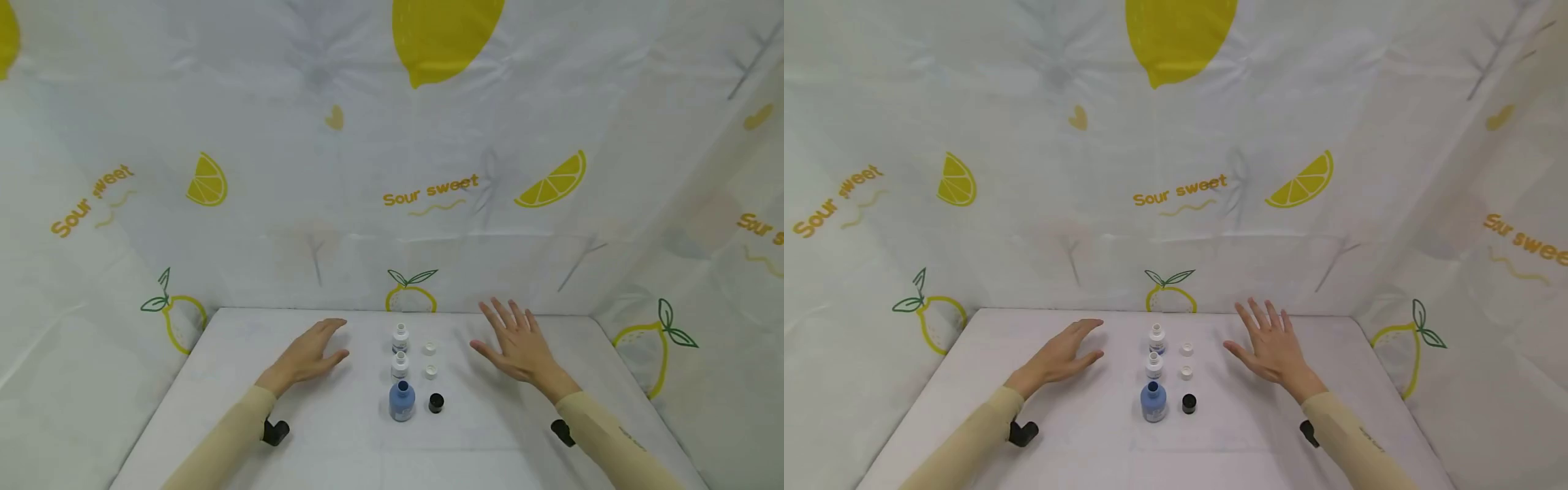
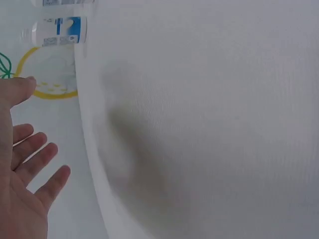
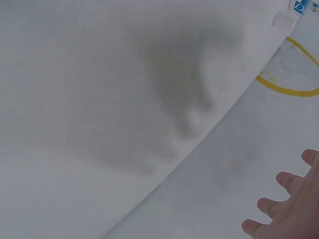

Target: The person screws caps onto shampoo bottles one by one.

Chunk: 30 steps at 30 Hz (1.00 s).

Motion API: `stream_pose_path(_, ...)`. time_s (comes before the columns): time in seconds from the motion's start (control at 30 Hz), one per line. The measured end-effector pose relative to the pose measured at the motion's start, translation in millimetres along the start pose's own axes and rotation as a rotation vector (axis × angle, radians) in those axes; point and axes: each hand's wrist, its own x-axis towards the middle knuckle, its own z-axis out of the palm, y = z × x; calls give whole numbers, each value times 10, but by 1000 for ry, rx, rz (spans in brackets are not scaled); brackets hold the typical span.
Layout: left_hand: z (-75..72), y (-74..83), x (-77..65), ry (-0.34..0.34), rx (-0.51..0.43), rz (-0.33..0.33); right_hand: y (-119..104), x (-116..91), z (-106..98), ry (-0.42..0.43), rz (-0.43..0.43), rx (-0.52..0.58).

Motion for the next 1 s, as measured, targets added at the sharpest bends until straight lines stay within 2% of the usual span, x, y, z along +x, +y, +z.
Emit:
stream_pose_path(0.1, 85, 21, 56, -5, -173, -7, -51, -1, 19, 20, -9, 67)
stream_pose_path(0.23, 203, 56, 164, 17, -442, 25, -127, 3, 37, 34, -17, 189)
stream_pose_path(0.33, 275, 103, 250, 4, -587, -4, -178, 8, 59, 2, 9, 286)
stream_pose_path(0.4, 315, 140, 301, -7, -641, -37, -202, 5, 80, -23, 37, 351)
stream_pose_path(0.47, 355, 170, 348, -25, -672, -62, -216, 4, 106, -33, 50, 412)
stream_pose_path(0.6, 453, 225, 440, -64, -697, -73, -218, 3, 150, -51, 60, 574)
stream_pose_path(0.77, 568, 301, 530, -89, -708, -98, -242, 8, 200, -122, 120, 751)
stream_pose_path(1.0, 689, 382, 630, -82, -710, -80, -301, 1, 265, -169, 163, 840)
